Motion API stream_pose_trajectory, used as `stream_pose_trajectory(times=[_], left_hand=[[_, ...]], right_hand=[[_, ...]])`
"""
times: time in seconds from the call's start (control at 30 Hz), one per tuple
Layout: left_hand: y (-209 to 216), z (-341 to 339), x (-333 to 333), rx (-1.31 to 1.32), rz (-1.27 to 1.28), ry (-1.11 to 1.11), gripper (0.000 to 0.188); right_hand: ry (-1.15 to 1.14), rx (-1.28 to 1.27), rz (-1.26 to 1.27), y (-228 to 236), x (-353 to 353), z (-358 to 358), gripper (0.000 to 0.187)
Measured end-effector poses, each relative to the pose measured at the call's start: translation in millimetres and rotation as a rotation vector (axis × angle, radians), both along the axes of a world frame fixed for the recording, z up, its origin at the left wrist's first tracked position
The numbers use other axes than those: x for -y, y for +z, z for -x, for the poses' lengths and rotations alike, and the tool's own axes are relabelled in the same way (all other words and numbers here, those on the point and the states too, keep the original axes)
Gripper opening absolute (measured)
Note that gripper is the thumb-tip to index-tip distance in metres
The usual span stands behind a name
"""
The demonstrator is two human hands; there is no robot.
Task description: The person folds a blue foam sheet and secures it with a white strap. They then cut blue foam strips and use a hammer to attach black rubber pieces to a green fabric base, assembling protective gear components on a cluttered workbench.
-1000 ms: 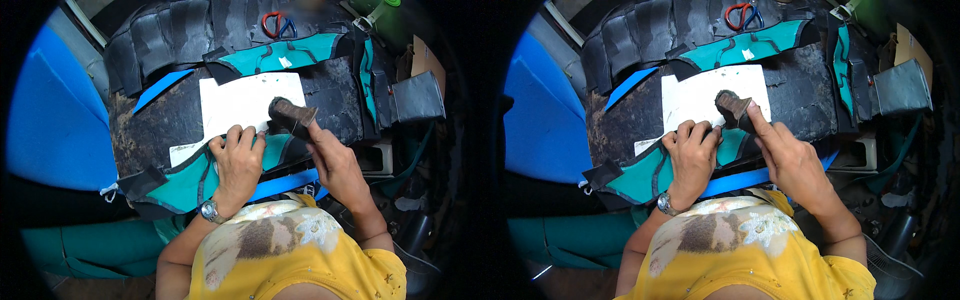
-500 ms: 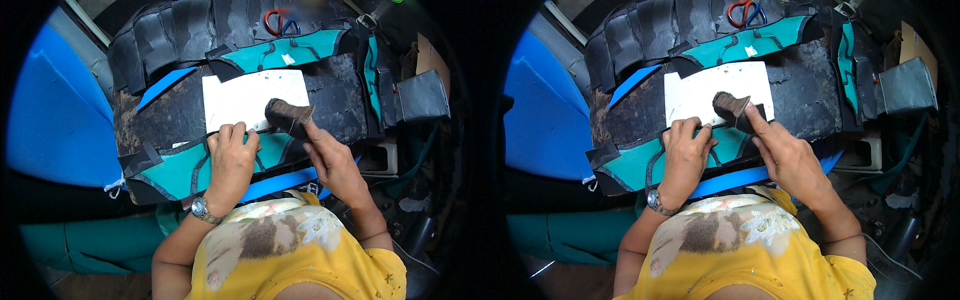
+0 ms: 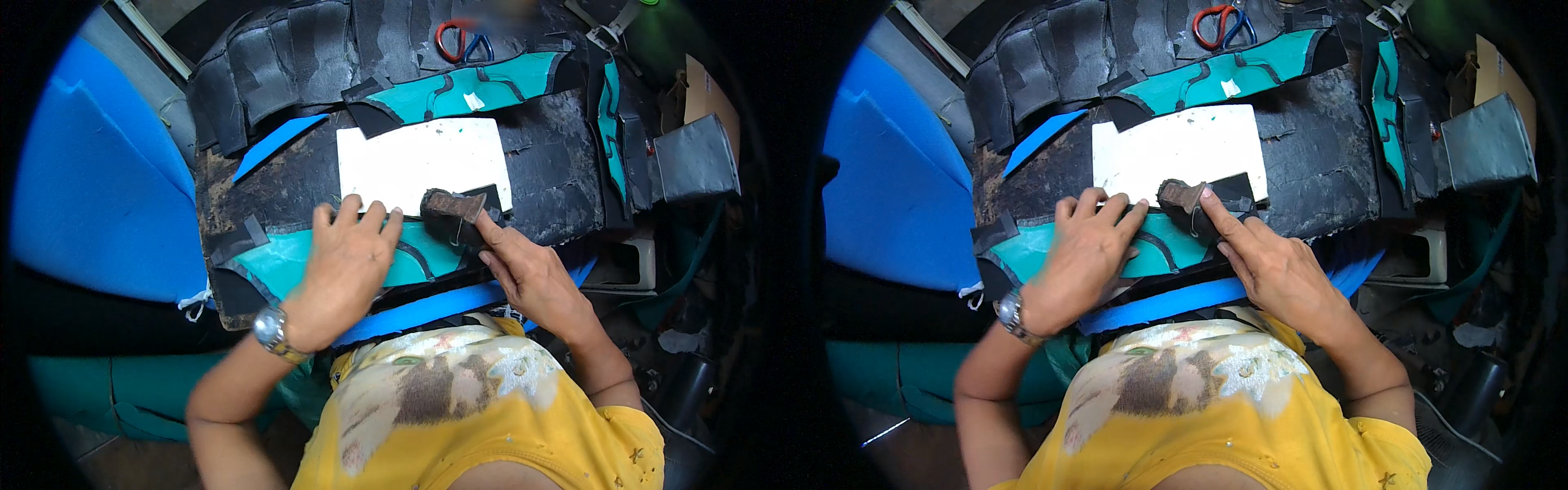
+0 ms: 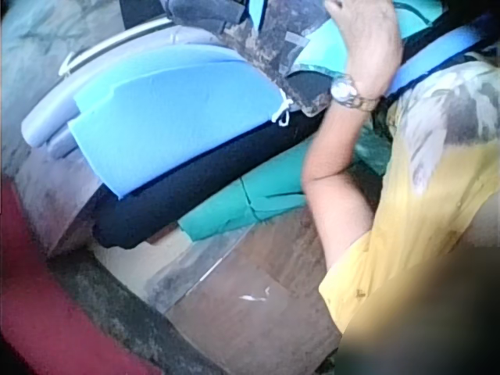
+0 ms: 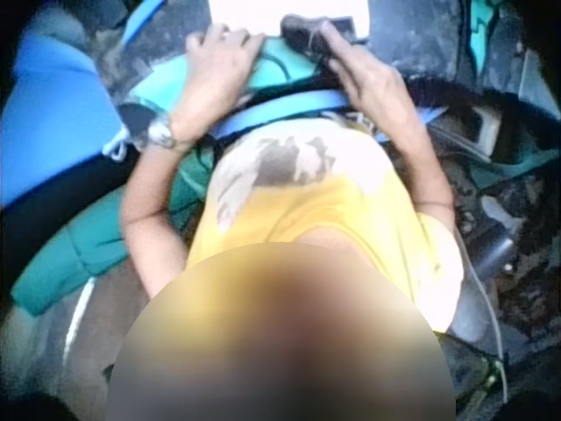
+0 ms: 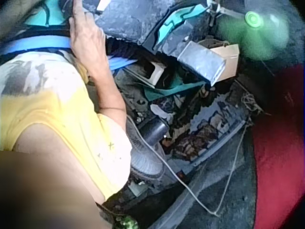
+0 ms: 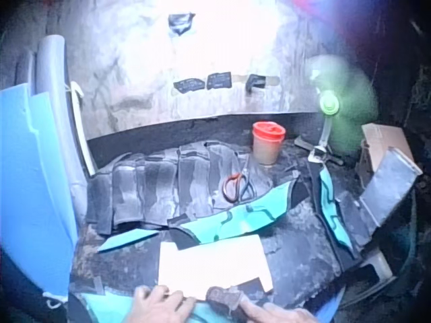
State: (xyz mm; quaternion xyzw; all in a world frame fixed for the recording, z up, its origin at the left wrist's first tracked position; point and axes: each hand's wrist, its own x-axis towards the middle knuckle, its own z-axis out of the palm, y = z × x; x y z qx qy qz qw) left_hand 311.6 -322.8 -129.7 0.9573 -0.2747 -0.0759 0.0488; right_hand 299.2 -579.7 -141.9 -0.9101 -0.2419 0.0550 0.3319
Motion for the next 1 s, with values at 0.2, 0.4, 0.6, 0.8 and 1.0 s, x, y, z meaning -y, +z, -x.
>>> stream_pose_trajectory(times=[0.2,0.4,0.6,0.8,1.0], left_hand=[[8,-51,-16,-0.42,0.134,-0.034,0.048],[6,-67,10,-0.529,0.554,0.14,0.034],[-6,-78,31,-0.334,0.32,-0.034,0.039],[-14,-83,44,-0.062,0.069,-0.312,0.027],[-26,-65,49,0.03,0.198,-0.118,0.021]], right_hand=[[-0.085,-0.085,-0.167,1,14,1,0.06],[-0.216,0.064,-0.261,19,24,4,0.058],[-0.15,0.149,-0.187,11,26,-9,0.067],[-0.19,0.085,-0.159,-19,23,-10,0.068],[-0.206,0.077,-0.182,-14,27,-13,0.067]])
